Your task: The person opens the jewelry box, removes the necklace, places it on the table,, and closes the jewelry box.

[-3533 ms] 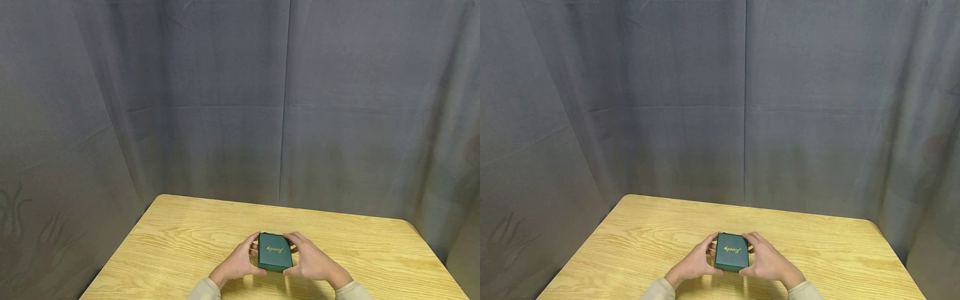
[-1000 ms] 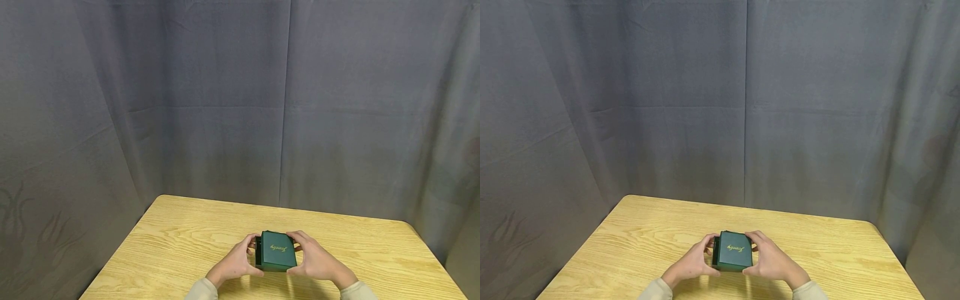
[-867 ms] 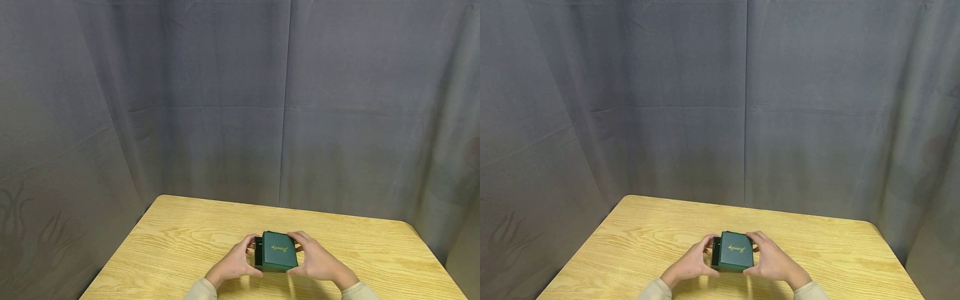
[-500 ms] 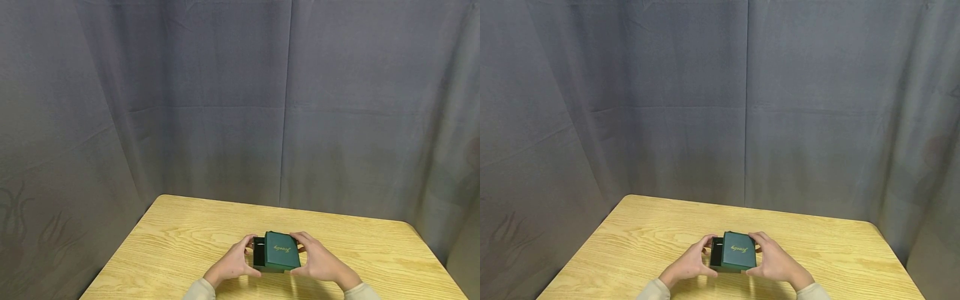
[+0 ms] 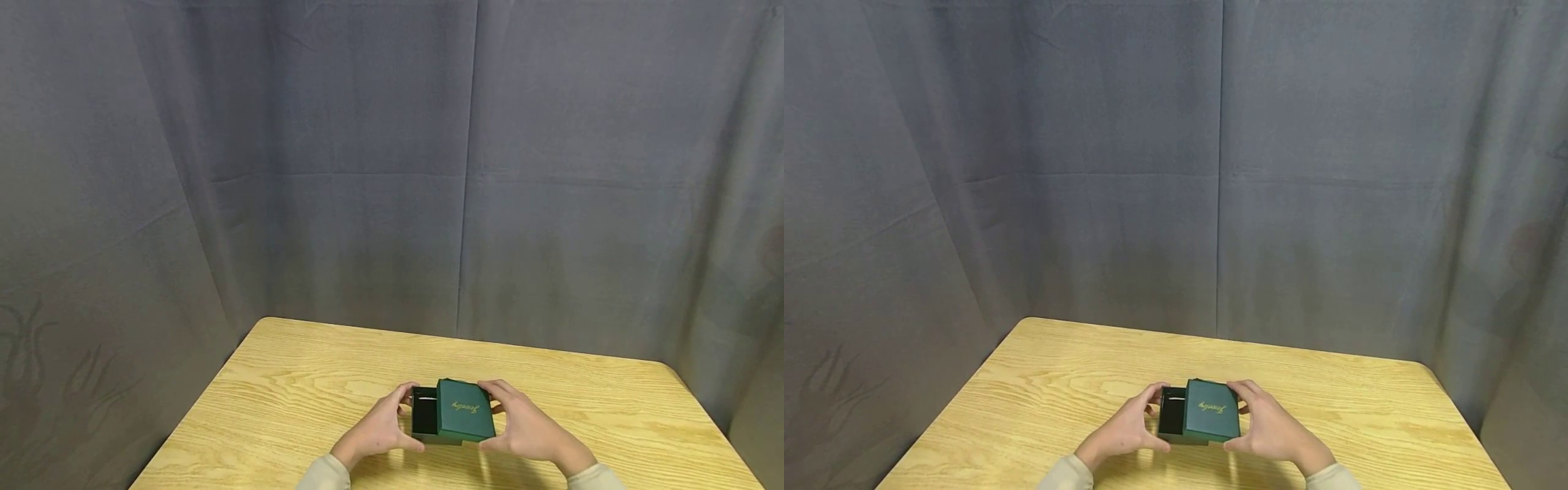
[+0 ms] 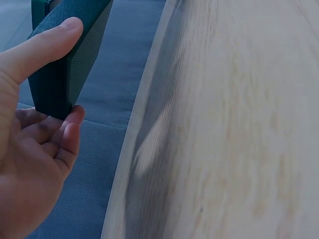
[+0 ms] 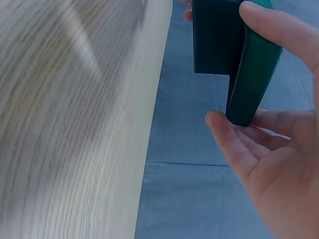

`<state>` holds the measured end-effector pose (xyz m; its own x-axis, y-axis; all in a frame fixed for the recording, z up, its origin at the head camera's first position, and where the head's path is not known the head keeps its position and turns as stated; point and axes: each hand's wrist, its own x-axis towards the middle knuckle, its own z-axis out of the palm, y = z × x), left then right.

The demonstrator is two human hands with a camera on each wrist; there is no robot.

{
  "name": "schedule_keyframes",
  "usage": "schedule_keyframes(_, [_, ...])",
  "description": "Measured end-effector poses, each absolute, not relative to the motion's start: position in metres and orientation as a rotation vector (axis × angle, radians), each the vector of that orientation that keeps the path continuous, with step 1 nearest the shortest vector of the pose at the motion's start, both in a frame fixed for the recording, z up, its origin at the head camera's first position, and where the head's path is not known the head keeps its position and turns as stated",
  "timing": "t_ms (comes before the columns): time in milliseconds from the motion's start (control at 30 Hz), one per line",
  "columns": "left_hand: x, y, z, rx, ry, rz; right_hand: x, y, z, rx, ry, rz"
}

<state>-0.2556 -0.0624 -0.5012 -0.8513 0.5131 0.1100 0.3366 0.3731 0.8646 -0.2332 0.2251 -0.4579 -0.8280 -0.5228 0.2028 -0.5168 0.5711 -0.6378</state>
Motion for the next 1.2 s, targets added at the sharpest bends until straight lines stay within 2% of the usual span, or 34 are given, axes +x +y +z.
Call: schedule_keyframes(1200, [-0.256,-0.063,-0.502,0.747,2.477,1.449,-0.229,0.249,-0.465,-0.927,2.902,-1.02])
